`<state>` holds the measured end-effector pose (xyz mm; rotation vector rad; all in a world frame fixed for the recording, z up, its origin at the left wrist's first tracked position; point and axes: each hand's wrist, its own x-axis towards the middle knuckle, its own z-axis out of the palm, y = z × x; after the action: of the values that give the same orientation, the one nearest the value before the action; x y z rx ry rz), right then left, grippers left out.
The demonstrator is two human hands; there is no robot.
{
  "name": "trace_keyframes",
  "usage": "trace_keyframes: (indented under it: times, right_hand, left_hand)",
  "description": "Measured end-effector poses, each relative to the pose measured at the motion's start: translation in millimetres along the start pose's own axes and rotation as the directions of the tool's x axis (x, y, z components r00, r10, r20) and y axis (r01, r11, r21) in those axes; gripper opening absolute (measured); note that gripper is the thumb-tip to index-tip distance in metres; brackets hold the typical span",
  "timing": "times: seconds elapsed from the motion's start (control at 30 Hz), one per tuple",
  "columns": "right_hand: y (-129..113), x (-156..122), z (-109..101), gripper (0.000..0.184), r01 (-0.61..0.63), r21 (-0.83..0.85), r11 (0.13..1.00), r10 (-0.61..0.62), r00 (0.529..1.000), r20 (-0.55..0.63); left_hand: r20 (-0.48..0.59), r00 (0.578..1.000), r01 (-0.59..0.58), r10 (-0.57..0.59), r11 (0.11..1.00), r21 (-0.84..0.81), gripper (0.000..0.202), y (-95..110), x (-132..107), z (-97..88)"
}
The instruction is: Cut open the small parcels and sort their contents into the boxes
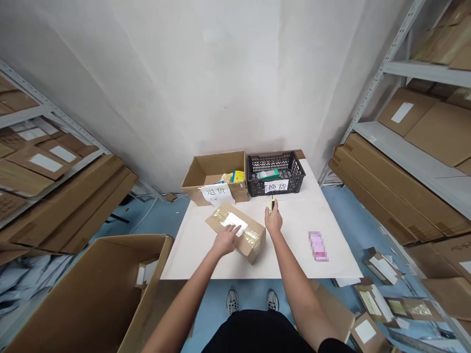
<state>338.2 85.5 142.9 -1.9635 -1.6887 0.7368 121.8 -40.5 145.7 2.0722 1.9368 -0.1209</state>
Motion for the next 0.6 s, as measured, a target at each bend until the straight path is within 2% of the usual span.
trace_keyframes:
  times: [0.03,0.1,0.17,0.23,0.3,0.4,0.5,0.6]
  right_hand:
    - [8,-6,-6,0.066,-0.009,0.034,0.999,0.008,1.000,0.025]
    - [28,-21,-14,0.068,-0.043,0.110,0.993,0.029,0.992,0.121]
    - [50,-36,-19,0.070,-0.086,0.181,0.980,0.044,0.973,0.225]
    - [71,-47,-22,0.068,-0.113,0.223,0.968,0.048,0.959,0.279]
    - [90,-54,-24,0.064,-0.114,0.246,0.963,0.039,0.957,0.289]
    - [107,-58,-28,0.064,-0.080,0.289,0.954,-0.008,0.957,0.289]
    - [109,-57,-32,0.062,0.001,0.238,0.971,-0.075,0.950,0.302]
    - [97,-52,-35,0.060,0.138,0.079,0.987,-0.155,0.944,0.290]
  left_hand:
    - [0.051,0.993,-0.110,0.109,0.994,0.014,0.092,-11,8,-4.2]
    - [0.136,0.967,-0.216,0.213,0.976,0.006,0.112,-34,22,-5.4]
    - [0.156,0.959,-0.237,0.236,0.971,-0.015,0.119,-48,32,1.0]
    - [0.137,0.967,-0.215,0.216,0.976,-0.025,0.119,-49,39,11.7]
    - [0.110,0.984,-0.138,0.139,0.990,-0.010,0.117,-32,41,24.7]
    - [0.057,0.995,0.081,-0.084,0.995,0.053,0.112,16,40,46.6]
    - [-0.061,0.961,0.273,-0.268,0.956,0.106,0.106,68,37,66.5]
    - [-0.144,0.935,0.341,-0.325,0.933,0.114,0.104,95,34,76.8]
